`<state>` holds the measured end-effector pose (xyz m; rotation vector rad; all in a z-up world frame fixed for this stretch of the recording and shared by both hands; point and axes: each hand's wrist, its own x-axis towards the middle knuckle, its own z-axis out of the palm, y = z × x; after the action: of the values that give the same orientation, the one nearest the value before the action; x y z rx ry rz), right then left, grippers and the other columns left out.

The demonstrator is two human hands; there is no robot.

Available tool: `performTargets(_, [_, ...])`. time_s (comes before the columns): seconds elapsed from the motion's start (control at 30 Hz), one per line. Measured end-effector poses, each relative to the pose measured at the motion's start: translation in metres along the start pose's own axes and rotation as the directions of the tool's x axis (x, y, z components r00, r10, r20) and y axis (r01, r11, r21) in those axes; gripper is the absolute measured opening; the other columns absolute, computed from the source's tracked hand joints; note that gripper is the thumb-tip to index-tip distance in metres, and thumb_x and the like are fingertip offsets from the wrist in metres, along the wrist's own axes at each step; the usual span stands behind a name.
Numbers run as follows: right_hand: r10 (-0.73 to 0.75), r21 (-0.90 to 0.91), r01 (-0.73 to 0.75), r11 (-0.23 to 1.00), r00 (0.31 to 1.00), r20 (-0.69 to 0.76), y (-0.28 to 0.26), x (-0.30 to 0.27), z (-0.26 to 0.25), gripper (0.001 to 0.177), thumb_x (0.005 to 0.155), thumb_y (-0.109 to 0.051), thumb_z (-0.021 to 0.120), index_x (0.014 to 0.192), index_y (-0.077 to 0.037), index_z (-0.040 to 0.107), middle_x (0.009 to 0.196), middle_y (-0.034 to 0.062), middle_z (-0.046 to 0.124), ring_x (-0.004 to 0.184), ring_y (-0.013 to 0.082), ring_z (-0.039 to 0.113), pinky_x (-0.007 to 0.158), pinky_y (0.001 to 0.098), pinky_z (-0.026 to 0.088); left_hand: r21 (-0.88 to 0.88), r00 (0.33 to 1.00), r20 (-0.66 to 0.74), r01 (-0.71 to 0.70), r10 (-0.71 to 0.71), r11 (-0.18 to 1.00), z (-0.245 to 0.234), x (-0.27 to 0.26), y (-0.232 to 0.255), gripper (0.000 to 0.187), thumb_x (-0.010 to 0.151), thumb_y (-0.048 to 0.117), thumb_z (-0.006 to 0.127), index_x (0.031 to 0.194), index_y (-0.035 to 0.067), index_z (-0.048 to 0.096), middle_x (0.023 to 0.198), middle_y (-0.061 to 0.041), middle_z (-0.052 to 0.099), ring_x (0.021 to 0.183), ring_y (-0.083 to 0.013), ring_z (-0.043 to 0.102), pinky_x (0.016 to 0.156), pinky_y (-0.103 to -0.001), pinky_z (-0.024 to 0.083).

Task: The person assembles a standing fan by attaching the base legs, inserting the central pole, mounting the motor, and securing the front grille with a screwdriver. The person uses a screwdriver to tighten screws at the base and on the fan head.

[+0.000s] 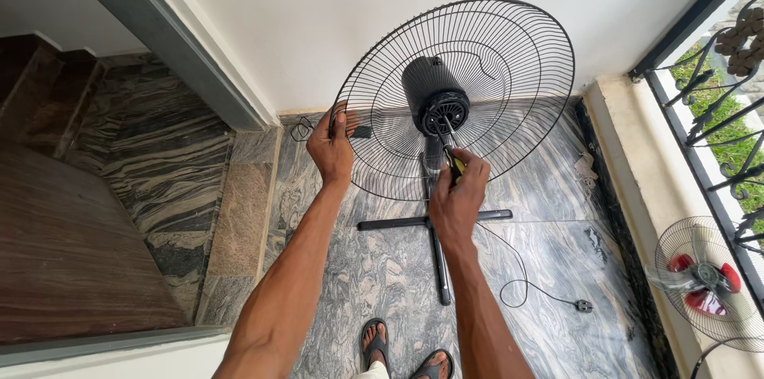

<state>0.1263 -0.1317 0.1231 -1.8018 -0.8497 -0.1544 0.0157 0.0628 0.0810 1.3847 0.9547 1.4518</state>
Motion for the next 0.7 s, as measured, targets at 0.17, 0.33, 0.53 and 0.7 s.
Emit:
performTargets(0.17, [-0.005, 0.083, 0.007, 0.997, 1.0, -0.023, -0.003, 0.002, 0.002, 0.027, 0.102, -0.01, 0.062, 0.124, 0.004, 0.054, 0.116, 0.0192, 0.046, 0.097, 0.0304, 0.061, 0.08, 0.044, 0.055, -0.081, 0.999, 0.04, -0.004, 0.007, 0.997, 0.0, 0.005, 0.002, 0.027, 0.103, 0.021, 0.062, 0.122, 0.006, 0.073, 0.099, -0.008, 0.079, 0.088, -0.0164, 0.077, 0.08, -0.032, 0.064])
performTargets(0.33, [0.113, 0.089, -0.108, 0.99, 0.992, -0.052, -0.003, 0.006, 0.004, 0.018, 0.111, -0.012, 0.057, 0.122, 0.001, 0.054, 0.113, 0.0126, 0.056, 0.098, 0.0259, 0.065, 0.082, 0.0418, 0.055, -0.007, 0.999, 0.049, -0.019, 0.02, 1.0, -0.001, 0.006, 0.006, 0.026, 0.104, 0.019, 0.06, 0.121, 0.004, 0.074, 0.1, -0.009, 0.079, 0.087, -0.017, 0.076, 0.078, -0.032, 0.064])
performTargets(0.53, [0.234, 0.059, -0.231, 0.971, 0.971, -0.045, -0.015, 0.003, 0.002, 0.023, 0.109, -0.017, 0.056, 0.124, 0.001, 0.053, 0.106, 0.0186, 0.059, 0.089, 0.0285, 0.064, 0.078, 0.0405, 0.053, -0.091, 0.997, 0.076, 0.02, -0.013, 0.996, -0.002, 0.002, 0.009, 0.026, 0.105, 0.018, 0.06, 0.122, 0.004, 0.073, 0.098, -0.009, 0.079, 0.087, -0.0171, 0.077, 0.079, -0.031, 0.065])
performTargets(0.7, [0.103, 0.071, -0.098, 0.993, 0.992, -0.067, -0.023, 0.002, 0.004, 0.028, 0.105, -0.017, 0.055, 0.124, 0.003, 0.052, 0.109, 0.0228, 0.056, 0.09, 0.0303, 0.064, 0.076, 0.0405, 0.054, -0.078, 0.997, 0.074, 0.017, -0.011, 0.997, -0.002, 0.006, 0.011, 0.025, 0.104, 0.015, 0.06, 0.122, 0.004, 0.073, 0.098, -0.01, 0.079, 0.086, -0.0173, 0.076, 0.078, -0.032, 0.064])
